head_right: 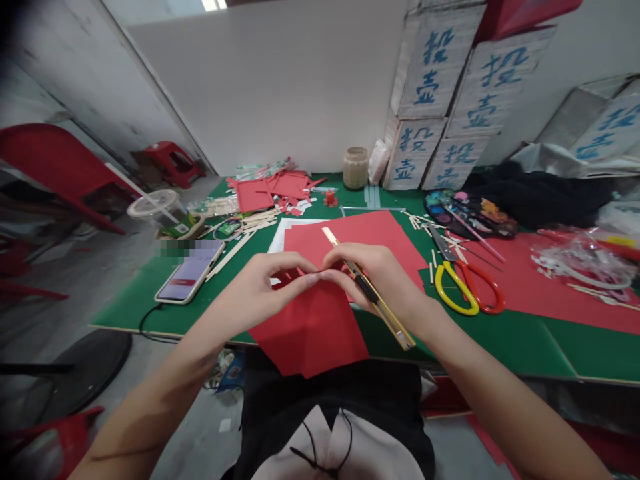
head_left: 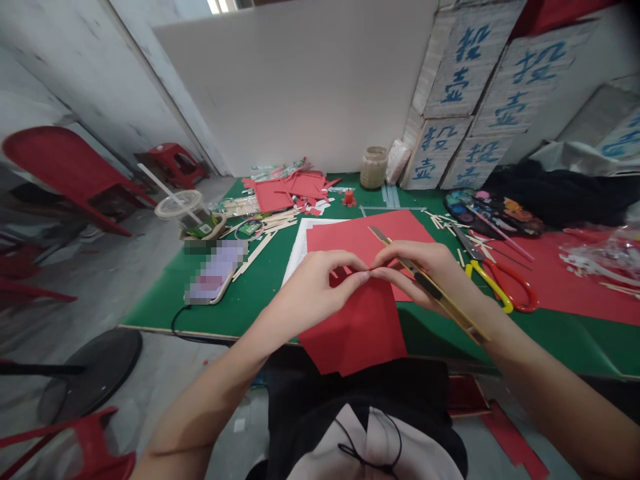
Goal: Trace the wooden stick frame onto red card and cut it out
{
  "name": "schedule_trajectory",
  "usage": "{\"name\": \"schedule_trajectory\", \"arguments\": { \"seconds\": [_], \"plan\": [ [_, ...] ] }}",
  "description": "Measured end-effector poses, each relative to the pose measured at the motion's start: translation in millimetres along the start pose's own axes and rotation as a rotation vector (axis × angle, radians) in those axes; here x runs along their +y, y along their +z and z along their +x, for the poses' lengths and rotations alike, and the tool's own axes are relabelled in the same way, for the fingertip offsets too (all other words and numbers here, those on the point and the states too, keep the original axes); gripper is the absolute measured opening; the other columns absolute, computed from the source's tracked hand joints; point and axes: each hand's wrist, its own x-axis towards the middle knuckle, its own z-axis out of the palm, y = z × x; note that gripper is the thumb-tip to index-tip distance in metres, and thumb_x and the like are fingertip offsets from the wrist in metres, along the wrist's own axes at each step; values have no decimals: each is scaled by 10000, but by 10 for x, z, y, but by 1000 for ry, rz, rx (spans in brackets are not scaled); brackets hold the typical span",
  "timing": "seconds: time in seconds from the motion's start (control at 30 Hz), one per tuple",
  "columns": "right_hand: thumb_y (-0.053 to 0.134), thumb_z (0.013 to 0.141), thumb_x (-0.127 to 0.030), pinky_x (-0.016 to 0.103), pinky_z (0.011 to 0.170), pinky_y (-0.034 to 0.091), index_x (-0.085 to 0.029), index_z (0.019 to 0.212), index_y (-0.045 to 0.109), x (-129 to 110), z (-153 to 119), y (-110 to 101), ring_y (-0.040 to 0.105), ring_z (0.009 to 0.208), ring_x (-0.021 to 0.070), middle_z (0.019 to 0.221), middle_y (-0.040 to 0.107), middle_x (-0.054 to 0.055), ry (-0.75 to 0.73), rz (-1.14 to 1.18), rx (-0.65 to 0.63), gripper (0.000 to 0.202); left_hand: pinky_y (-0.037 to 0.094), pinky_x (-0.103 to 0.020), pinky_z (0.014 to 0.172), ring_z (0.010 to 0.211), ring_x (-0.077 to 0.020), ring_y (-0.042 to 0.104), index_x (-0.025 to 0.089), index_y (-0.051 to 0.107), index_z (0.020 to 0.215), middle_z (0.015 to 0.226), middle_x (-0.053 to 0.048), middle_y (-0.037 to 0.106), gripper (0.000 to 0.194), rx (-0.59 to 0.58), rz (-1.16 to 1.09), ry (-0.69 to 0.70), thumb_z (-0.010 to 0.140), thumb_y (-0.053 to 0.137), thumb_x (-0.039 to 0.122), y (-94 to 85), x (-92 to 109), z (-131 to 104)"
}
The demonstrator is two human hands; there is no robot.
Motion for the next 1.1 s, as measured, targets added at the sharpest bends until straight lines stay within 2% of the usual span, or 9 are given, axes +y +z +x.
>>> {"name": "schedule_trajectory", "arguments": {
  "seconds": [0.2,0.33,0.47,0.63,0.83,1.1],
  "plan": [
    [619,901,-244,211,548,446,-199,842,590,25,-19,89,562,579,111,745,637,5,92,81,60,79,436,-238,701,748,-135,620,173,720,853,839,-2,729,176,58,26,64,929,561,175,32,-21,-6],
    [600,899,-215,217,588,431,-203,834,568,25,-42,161,538,611,109,759,611,-5,110,103,95,74,463,-244,760,794,-149,649,171,724,861,847,-13,729,168,78,-41,98,907,567,134,67,-66,-24],
    [545,917,-179,217,621,420,-200,841,551,21,-41,209,526,650,109,752,581,-13,74,100,74,80,468,-248,775,805,-151,657,179,736,879,856,-11,732,172,58,-48,89,909,570,148,73,-102,-44],
    [521,942,-210,210,612,422,-199,832,536,-3,-38,227,514,651,106,740,549,-19,136,189,66,111,465,-251,755,800,-155,649,181,737,887,851,-10,732,169,49,-74,43,917,571,185,57,-91,-60],
    [571,954,-314,232,682,502,-203,921,637,-14,-35,140,627,749,136,824,655,16,205,290,15,134,464,-254,735,772,-153,643,174,726,855,841,-8,734,178,15,-131,-34,924,576,239,26,-85,-52],
    [625,913,-291,276,748,548,-201,941,654,-43,3,43,668,787,162,897,702,37,190,278,-53,99,425,-239,635,673,-134,581,172,725,856,773,-3,710,196,-54,-128,-82,921,584,292,5,-99,-36]
  ]
}}
